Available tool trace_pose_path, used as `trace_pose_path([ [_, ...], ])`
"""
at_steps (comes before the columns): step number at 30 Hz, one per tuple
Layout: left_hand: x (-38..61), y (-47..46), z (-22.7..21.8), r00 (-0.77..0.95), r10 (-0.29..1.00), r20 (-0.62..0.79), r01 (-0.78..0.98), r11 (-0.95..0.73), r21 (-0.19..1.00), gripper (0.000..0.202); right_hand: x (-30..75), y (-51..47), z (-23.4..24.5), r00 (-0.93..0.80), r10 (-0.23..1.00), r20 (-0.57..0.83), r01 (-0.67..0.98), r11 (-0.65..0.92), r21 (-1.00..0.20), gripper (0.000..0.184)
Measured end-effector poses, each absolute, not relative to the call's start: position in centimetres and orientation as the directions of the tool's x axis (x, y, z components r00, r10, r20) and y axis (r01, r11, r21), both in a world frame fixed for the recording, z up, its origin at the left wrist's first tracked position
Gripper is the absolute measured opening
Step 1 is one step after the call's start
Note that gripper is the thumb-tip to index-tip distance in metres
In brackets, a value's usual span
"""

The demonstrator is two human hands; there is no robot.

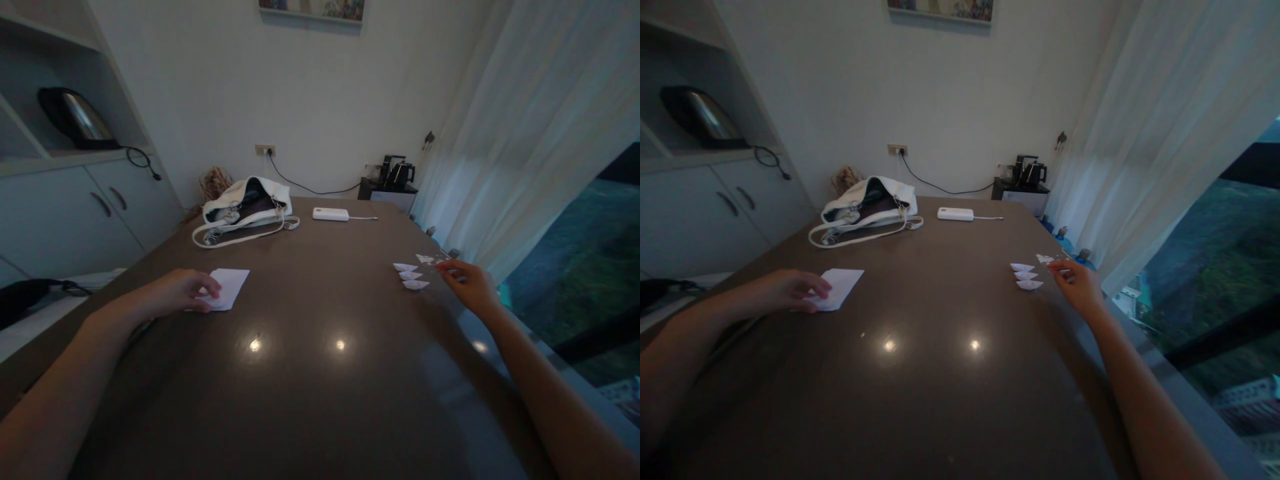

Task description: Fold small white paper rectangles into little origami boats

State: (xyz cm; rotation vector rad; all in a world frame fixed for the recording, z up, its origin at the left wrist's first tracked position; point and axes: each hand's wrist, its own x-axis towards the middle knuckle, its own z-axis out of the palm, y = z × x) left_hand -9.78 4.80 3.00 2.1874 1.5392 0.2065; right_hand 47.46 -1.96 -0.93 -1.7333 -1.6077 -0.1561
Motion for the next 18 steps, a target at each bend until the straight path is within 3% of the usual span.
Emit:
trace_pose_path([
  [8,-9.2,4.3,4.0,0.36,0.925,-0.124,0.893,-0.303,0.334,0.026,47.5,-1.9,-1.0,0.205,0.807,0.554,0.891,0.08,-0.447,0.028],
  [10,-8.6,4.0,4.6,0.333,0.943,-0.011,0.913,-0.32,0.253,0.029,47.5,-1.9,-0.8,0.219,0.798,0.562,0.892,0.07,-0.446,0.028],
  [14,-6.0,2.5,5.7,0.274,0.894,0.355,0.947,-0.316,0.062,0.033,45.8,-2.3,0.0,0.289,0.753,0.591,0.866,0.058,-0.497,0.027],
  [16,-3.8,1.3,5.7,0.298,0.843,0.448,0.913,-0.389,0.125,0.033,43.5,-2.7,0.5,0.295,0.735,0.611,0.839,0.107,-0.534,0.027],
  [18,-1.2,-0.1,5.0,0.345,0.837,0.424,0.783,-0.506,0.362,0.031,40.2,-3.4,1.0,0.18,0.764,0.619,0.805,0.247,-0.539,0.026],
])
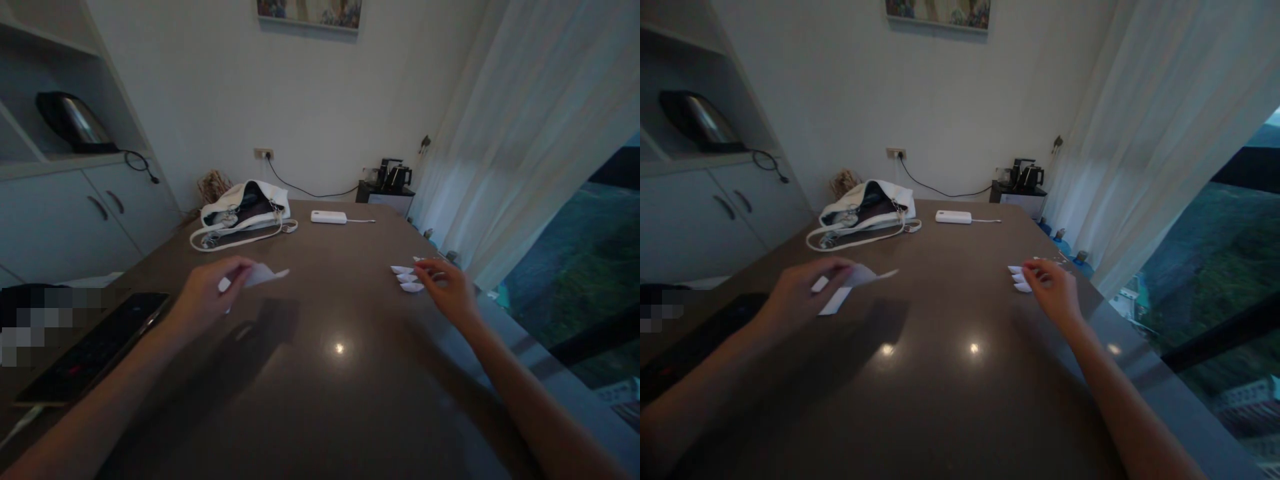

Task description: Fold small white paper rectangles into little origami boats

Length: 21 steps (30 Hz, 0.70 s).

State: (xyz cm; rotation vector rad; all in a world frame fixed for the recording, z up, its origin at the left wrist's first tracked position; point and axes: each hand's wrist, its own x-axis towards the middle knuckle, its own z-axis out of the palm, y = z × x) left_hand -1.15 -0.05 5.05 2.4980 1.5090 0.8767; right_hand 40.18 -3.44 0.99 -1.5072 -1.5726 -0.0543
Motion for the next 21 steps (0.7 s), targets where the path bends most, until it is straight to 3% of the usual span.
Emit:
trace_pose_path([
  [3,2.5,-2.0,3.4,0.448,0.852,0.271,0.521,-0.495,0.695,0.029,34.4,-5.0,1.4,-0.139,0.86,0.491,0.681,0.443,-0.583,0.03],
  [5,4.2,-2.9,2.3,0.491,0.856,0.161,0.411,-0.39,0.824,0.029,31.1,-6.1,1.5,-0.338,0.866,0.368,0.57,0.5,-0.653,0.037],
  [7,5.1,-3.5,1.6,0.515,0.853,0.085,0.35,-0.3,0.887,0.03,28.9,-7.0,1.4,-0.433,0.869,0.239,0.461,0.442,-0.77,0.038],
  [9,5.5,-3.7,1.2,0.508,0.859,0.065,0.318,-0.257,0.913,0.03,27.7,-7.5,1.0,-0.487,0.87,0.072,0.382,0.286,-0.879,0.036],
  [14,5.7,-3.8,1.0,0.499,0.865,0.042,0.287,-0.211,0.934,0.028,27.2,-7.4,-0.6,-0.442,0.895,-0.059,0.208,0.038,-0.977,0.029],
  [19,5.6,-3.6,0.0,0.475,0.88,0.004,0.152,-0.087,0.985,0.048,27.4,-6.8,-0.9,-0.336,0.938,-0.082,0.169,-0.026,-0.985,0.029],
  [21,5.5,-3.3,-0.6,0.507,0.862,-0.008,0.159,-0.085,0.984,0.039,27.7,-6.5,-0.9,-0.262,0.962,-0.08,0.161,-0.038,-0.986,0.03],
])
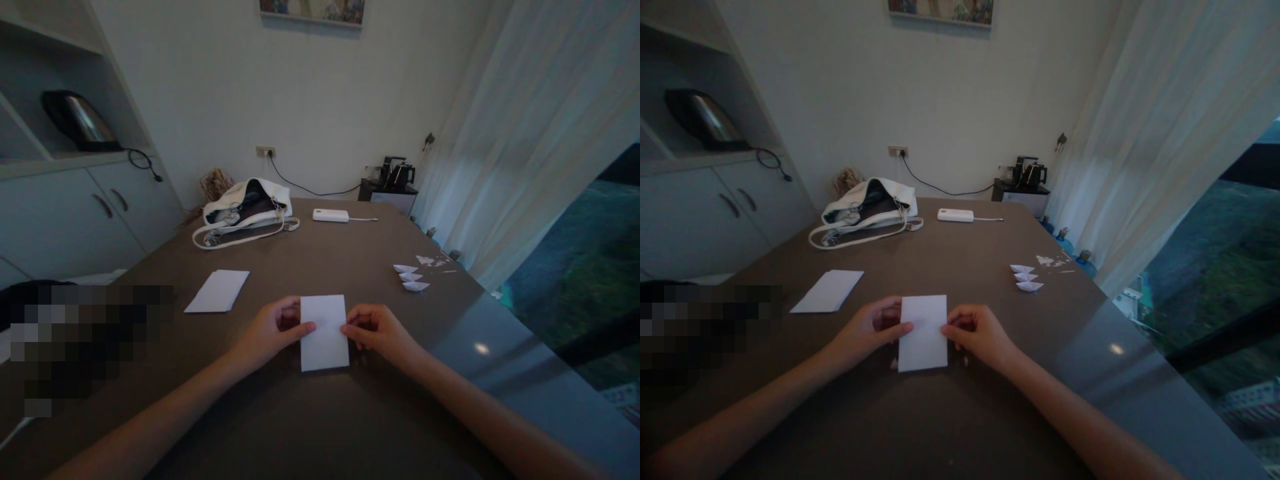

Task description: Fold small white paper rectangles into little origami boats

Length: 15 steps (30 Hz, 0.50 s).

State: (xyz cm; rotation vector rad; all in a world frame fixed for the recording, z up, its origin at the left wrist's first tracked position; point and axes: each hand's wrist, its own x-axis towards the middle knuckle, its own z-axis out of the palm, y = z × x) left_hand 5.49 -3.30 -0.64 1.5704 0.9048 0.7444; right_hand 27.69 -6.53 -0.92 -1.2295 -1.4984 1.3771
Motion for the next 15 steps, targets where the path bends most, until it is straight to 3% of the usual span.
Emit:
trace_pose_path([
  [2,5.4,-3.1,-1.2,0.526,0.85,-0.018,0.206,-0.107,0.973,0.026,27.9,-6.3,-1.1,-0.202,0.976,-0.081,0.152,-0.051,-0.987,0.031],
  [7,5.4,-2.9,-1.9,0.491,0.871,-0.002,0.245,-0.136,0.96,0.018,28.1,-6.0,-1.8,-0.144,0.987,-0.067,0.125,-0.049,-0.991,0.029],
  [15,5.6,-3.0,-1.8,0.474,0.878,0.066,0.116,-0.136,0.984,0.013,27.8,-6.4,-1.4,-0.169,0.984,-0.051,0.04,-0.045,-0.998,0.028],
])
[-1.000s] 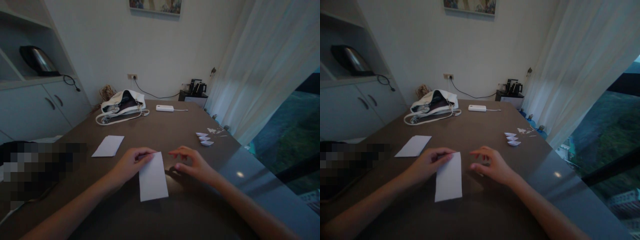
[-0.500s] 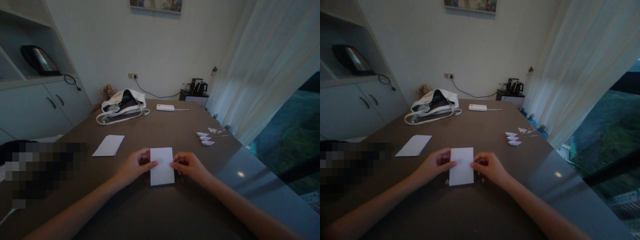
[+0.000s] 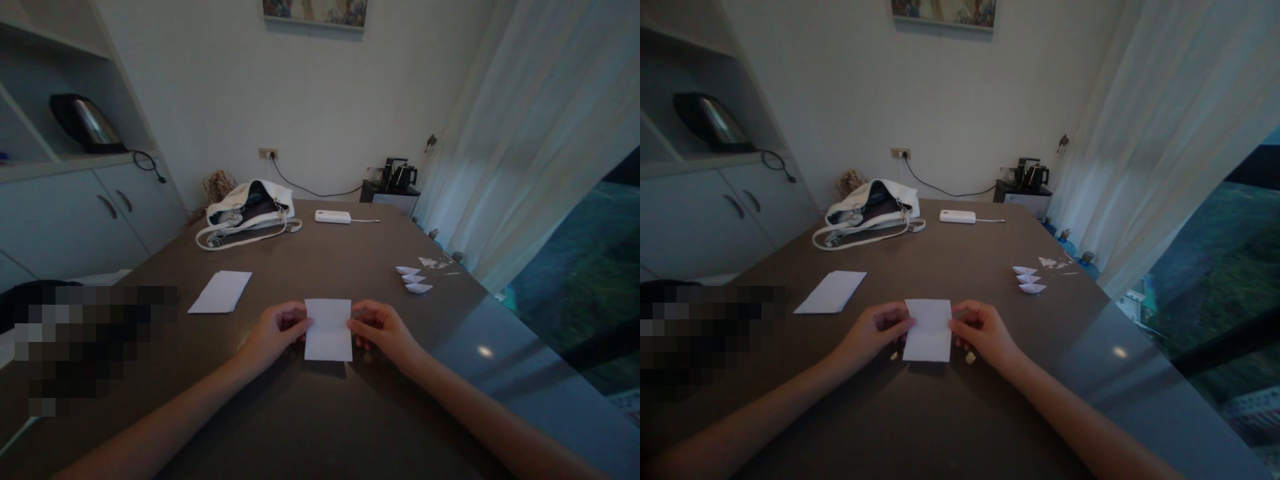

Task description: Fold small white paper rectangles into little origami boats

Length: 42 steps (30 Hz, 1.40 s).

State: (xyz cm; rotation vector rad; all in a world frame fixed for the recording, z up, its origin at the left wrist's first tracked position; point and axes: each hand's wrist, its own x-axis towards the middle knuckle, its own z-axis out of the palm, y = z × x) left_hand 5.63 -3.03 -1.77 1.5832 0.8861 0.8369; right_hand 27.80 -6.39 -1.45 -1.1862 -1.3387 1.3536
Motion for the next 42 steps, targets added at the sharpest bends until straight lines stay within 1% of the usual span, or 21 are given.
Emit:
trace_pose_path([
  [2,5.6,-3.2,-1.6,0.459,0.887,0.061,0.086,-0.113,0.99,0.014,27.8,-6.5,-1.3,-0.188,0.98,-0.058,0.024,-0.054,-0.998,0.029],
  [4,5.6,-3.2,-1.6,0.448,0.893,0.04,0.07,-0.08,0.994,0.017,27.8,-6.5,-1.3,-0.192,0.98,-0.043,0.012,-0.042,-0.999,0.025],
  [8,5.5,-3.3,-1.8,0.463,0.886,-0.007,0.033,-0.009,0.999,0.02,27.7,-6.4,-1.6,-0.183,0.982,0.041,0.005,0.043,-0.999,0.017],
  [11,5.6,-3.4,-1.8,0.46,0.888,-0.03,-0.001,0.034,0.999,0.023,27.5,-6.5,-1.7,-0.182,0.98,0.082,0.053,0.093,-0.994,0.014],
  [13,5.7,-3.5,-1.6,0.445,0.895,-0.04,0.011,0.04,0.999,0.023,27.5,-6.6,-1.7,-0.18,0.978,0.103,0.106,0.124,-0.987,0.014],
  [16,5.8,-3.4,-1.5,0.459,0.886,-0.066,0.045,0.052,0.998,0.034,27.5,-6.6,-1.7,-0.182,0.974,0.138,0.161,0.168,-0.973,0.015],
  [17,5.8,-3.4,-1.6,0.469,0.88,-0.074,0.063,0.05,0.997,0.035,27.5,-6.6,-1.7,-0.185,0.971,0.148,0.171,0.18,-0.969,0.015],
  [20,5.7,-3.2,-1.9,0.487,0.871,-0.071,0.119,0.015,0.993,0.03,27.6,-6.7,-1.7,-0.201,0.964,0.171,0.177,0.208,-0.962,0.018],
  [24,5.7,-3.1,-2.3,0.494,0.868,-0.042,0.14,-0.032,0.99,0.027,27.5,-6.8,-1.7,-0.203,0.97,0.136,0.18,0.174,-0.968,0.024],
  [27,5.8,-3.1,-2.5,0.496,0.867,-0.035,0.148,-0.045,0.988,0.025,27.4,-6.8,-2.0,-0.193,0.978,0.083,0.262,0.133,-0.956,0.027],
  [30,5.8,-3.2,-2.5,0.498,0.866,-0.033,0.171,-0.06,0.983,0.023,27.4,-6.6,-2.4,-0.216,0.976,0.044,0.317,0.113,-0.942,0.026],
  [34,5.8,-3.3,-2.4,0.493,0.87,-0.024,0.201,-0.087,0.976,0.021,27.4,-6.6,-2.6,-0.234,0.972,0.026,0.318,0.101,-0.943,0.023],
  [42,5.8,-3.3,-2.6,0.504,0.863,-0.042,0.199,-0.068,0.978,0.023,27.5,-6.5,-2.9,-0.223,0.974,0.031,0.275,0.093,-0.957,0.024],
])
